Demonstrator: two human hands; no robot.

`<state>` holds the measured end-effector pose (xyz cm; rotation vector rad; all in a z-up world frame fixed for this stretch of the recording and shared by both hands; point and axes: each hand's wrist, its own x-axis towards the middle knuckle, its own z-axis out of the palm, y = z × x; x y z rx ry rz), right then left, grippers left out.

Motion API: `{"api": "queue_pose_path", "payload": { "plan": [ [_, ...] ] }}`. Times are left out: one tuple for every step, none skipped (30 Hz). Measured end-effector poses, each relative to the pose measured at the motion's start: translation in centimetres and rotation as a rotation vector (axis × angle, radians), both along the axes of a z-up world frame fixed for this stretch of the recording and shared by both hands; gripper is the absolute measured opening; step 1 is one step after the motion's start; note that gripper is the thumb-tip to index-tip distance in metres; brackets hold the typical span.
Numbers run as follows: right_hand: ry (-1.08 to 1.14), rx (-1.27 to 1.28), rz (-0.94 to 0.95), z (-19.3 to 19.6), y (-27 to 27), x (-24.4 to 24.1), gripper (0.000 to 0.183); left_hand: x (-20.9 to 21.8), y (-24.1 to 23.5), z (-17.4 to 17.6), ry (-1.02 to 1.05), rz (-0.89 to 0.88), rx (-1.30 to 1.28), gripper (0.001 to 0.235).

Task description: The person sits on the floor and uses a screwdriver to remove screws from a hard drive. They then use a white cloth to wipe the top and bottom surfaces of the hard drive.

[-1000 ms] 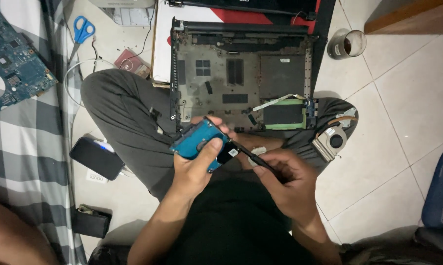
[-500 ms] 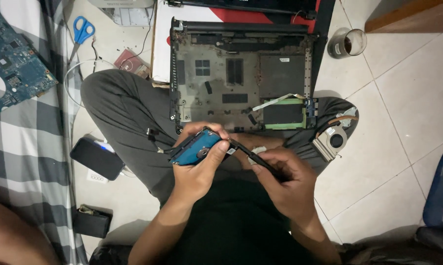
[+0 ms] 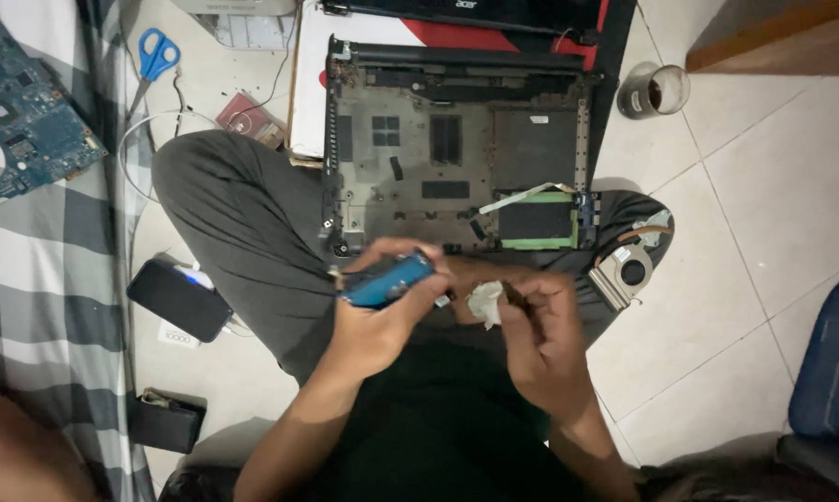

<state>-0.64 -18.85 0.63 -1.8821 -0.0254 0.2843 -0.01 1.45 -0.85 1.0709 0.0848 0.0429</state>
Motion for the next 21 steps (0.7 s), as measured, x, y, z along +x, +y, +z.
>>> {"api": "queue_pose_path", "payload": {
  "plan": [
    [-0.002, -0.001, 0.007, 0.3, 0.3, 0.2, 0.022, 0.0, 0.0, 0.2, -0.002, 0.007, -0.001, 0.02],
    [-0.062, -0.013, 0.067, 0.5, 0.6, 0.3, 0.021, -0.1, 0.1, 0.4, 0.042, -0.055, 0.036, 0.018],
    [-0.123, -0.026, 0.126, 0.7, 1.0, 0.5, 0.022, -0.1, 0.3, 0.6, 0.086, -0.117, 0.072, 0.016],
    [-0.124, -0.022, 0.136, 0.6, 1.0, 0.9, 0.022, -0.2, 0.4, 0.3, 0.086, -0.107, 0.075, 0.016],
    [-0.229, -0.103, 0.227, 0.5, 1.1, 1.3, 0.022, -0.4, 0.6, -0.1, 0.084, -0.141, 0.068, 0.018],
    [-0.336, -0.185, 0.316, 0.5, 1.1, 1.8, 0.023, -0.4, 0.7, -0.4, 0.081, -0.177, 0.059, 0.021],
    [-0.339, -0.182, 0.324, 0.5, 1.3, 2.0, 0.023, -0.5, 1.0, -0.5, 0.08, -0.169, 0.062, 0.021],
    [-0.356, -0.193, 0.325, 0.5, 1.5, 2.3, 0.019, -0.5, 1.2, -0.6, 0.1, -0.175, 0.055, 0.021],
    [-0.374, -0.204, 0.327, 0.6, 1.8, 2.5, 0.016, -0.5, 1.5, -0.8, 0.121, -0.181, 0.049, 0.021],
    [-0.377, -0.201, 0.334, 0.5, 2.1, 2.6, 0.016, -0.5, 1.6, -0.9, 0.12, -0.174, 0.051, 0.021],
    [-0.352, -0.207, 0.304, 0.4, 2.4, 2.7, 0.014, -0.5, 1.7, -1.1, 0.141, -0.152, 0.048, 0.019],
    [-0.326, -0.213, 0.273, 0.3, 2.6, 2.8, 0.016, -0.5, 1.9, -1.2, 0.163, -0.132, 0.045, 0.017],
    [-0.328, -0.211, 0.278, -0.1, 2.9, 2.8, 0.016, -0.6, 2.0, -1.3, 0.162, -0.127, 0.046, 0.017],
    [-0.236, -0.165, 0.277, -0.4, 3.0, 2.8, 0.018, -0.7, 2.1, -1.3, 0.112, -0.113, -0.043, 0.018],
    [-0.144, -0.119, 0.276, -0.8, 3.2, 2.8, 0.021, -0.8, 2.1, -1.3, 0.062, -0.099, -0.131, 0.019],
    [-0.146, -0.12, 0.279, -1.2, 3.3, 2.5, 0.021, -0.9, 1.9, -1.7, 0.06, -0.097, -0.132, 0.019],
    [-0.075, -0.074, 0.261, -1.5, 3.5, 2.2, 0.021, -1.0, 1.7, -2.1, 0.035, -0.075, -0.201, 0.02],
    [-0.002, -0.027, 0.243, -1.9, 3.6, 1.8, 0.021, -1.2, 1.6, -2.5, 0.011, -0.052, -0.269, 0.022],
    [-0.002, -0.026, 0.246, -2.4, 3.7, 1.6, 0.021, -1.0, 1.6, -2.3, 0.011, -0.049, -0.268, 0.022],
    [-0.001, -0.051, 0.233, -2.9, 3.7, 1.2, 0.014, -0.8, 1.5, -2.2, -0.014, -0.021, -0.28, 0.025],
    [0.0, -0.075, 0.219, -3.4, 3.7, 0.9, 0.009, -0.7, 1.4, -2.0, -0.04, 0.007, -0.292, 0.027]
  ]
}}
